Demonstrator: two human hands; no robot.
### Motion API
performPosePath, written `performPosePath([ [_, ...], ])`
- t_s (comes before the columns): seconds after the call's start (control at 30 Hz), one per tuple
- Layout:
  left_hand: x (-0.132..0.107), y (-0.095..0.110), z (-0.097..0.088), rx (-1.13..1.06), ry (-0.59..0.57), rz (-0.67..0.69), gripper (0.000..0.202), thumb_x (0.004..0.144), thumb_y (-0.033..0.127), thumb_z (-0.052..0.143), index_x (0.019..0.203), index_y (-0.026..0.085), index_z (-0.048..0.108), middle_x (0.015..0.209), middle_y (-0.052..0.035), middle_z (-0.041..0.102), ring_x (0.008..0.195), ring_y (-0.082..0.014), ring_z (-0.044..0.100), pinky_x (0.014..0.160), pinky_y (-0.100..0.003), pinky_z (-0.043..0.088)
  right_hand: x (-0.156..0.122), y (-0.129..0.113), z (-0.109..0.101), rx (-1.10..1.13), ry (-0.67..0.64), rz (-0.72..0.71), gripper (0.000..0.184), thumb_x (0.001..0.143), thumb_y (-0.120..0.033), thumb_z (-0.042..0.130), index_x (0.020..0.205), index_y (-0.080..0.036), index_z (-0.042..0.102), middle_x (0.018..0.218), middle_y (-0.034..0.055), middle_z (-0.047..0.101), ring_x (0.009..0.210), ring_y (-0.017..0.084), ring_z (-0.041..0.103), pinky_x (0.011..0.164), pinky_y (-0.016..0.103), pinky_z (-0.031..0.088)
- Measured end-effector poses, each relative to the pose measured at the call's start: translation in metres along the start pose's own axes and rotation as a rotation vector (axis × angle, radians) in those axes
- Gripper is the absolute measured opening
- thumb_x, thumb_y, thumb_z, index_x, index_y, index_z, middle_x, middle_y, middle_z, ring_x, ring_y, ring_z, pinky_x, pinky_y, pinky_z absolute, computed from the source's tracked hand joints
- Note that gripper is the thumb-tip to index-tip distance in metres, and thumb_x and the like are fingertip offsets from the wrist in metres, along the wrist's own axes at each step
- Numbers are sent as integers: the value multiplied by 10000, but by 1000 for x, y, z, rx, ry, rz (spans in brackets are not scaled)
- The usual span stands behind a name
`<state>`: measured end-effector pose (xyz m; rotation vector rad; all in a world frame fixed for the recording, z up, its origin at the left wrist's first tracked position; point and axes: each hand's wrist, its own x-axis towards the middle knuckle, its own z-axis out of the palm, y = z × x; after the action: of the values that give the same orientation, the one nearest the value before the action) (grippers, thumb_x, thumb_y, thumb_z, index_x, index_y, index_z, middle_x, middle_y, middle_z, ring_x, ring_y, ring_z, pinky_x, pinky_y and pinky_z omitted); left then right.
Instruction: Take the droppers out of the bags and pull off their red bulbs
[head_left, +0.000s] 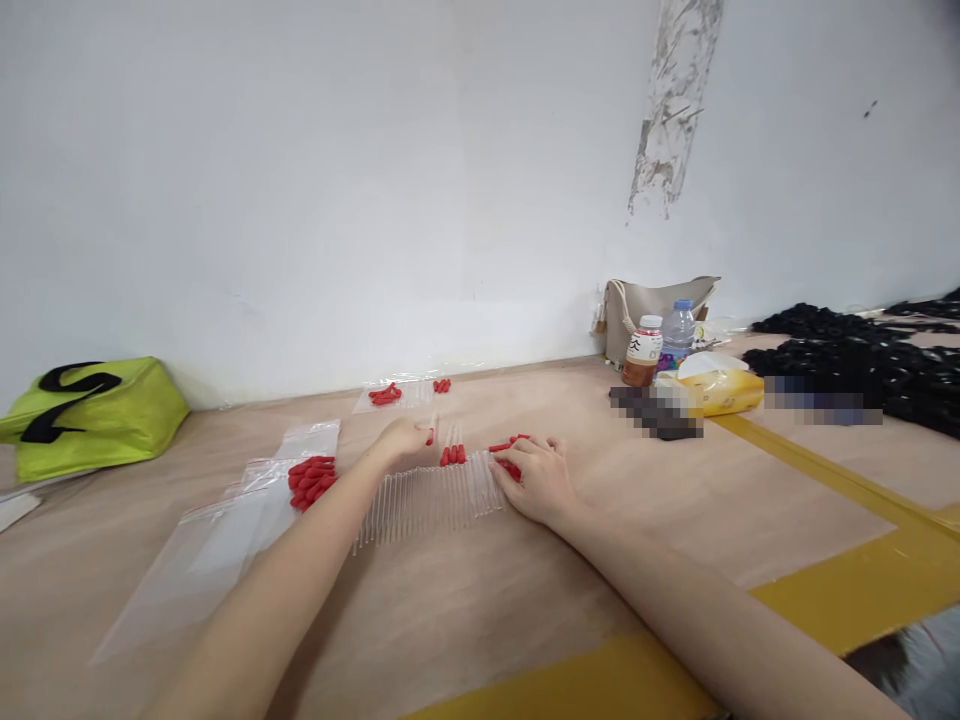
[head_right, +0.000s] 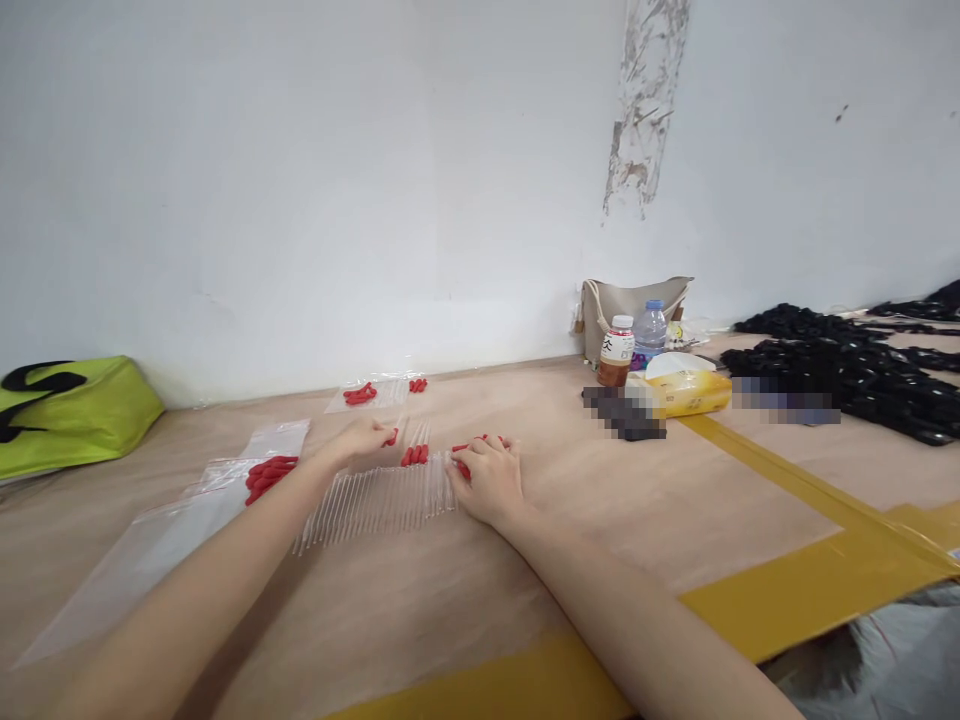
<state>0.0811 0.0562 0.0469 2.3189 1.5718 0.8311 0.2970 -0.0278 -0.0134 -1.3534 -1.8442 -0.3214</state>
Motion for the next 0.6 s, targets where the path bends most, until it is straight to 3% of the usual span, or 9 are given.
performPosePath([
  [0.1, -19, 3, -12, 84, -30, -10, 245, 829, 334, 481, 893, 117, 574, 869, -32, 589, 794, -194, 569, 691, -330, 466, 1, 1, 1, 43, 44, 5, 217, 808, -324, 474, 930, -235, 630, 946, 55, 579, 851, 165, 511, 782, 327, 282],
  [0.17, -44, 0, -19, 134, -21, 40, 222, 837, 320, 440, 764, 147, 559, 709, -13, 581, 705, -177, 564, 639, -296, 432, 1, 0, 0, 85, 91, -36, 322, 791, -350, 489, 1065, -201, 568, 1065, 92, 522, 919, 180, 498, 798, 320, 315],
  [0.27, -91, -8, -23, 219, 45, 312, 157, 854, 268, 405, 815, 172, 523, 749, -10, 595, 685, -144, 566, 603, -252, 411, -2, -9, -5, 125, 94, -187, 505, 763, -430, 519, 1199, -181, 466, 1155, 118, 479, 995, 206, 465, 846, 346, 316],
  [0.33, -120, -13, -20, 262, 128, 416, 149, 856, 251, 408, 791, 177, 521, 719, -5, 581, 640, -128, 556, 586, -239, 410, -5, -17, -9, 125, 36, -330, 505, 772, -455, 511, 1213, -216, 455, 1170, 100, 493, 1020, 212, 451, 878, 377, 285],
  [0.47, -151, -18, -7, 234, 226, 536, 75, 842, 185, 453, 813, 176, 521, 782, -9, 587, 678, -105, 561, 627, -213, 431, -13, -37, -9, 130, -5, -544, 341, 816, -408, 487, 1115, -250, 532, 1017, 40, 610, 991, 192, 465, 914, 409, 204],
  [0.6, -157, -16, 2, 132, 260, 548, 42, 825, 151, 483, 842, 177, 511, 844, -17, 591, 776, -110, 571, 709, -214, 448, -20, -48, 2, 116, 27, -568, 211, 845, -297, 473, 1008, -224, 586, 752, 4, 644, 804, 139, 495, 902, 408, 181],
])
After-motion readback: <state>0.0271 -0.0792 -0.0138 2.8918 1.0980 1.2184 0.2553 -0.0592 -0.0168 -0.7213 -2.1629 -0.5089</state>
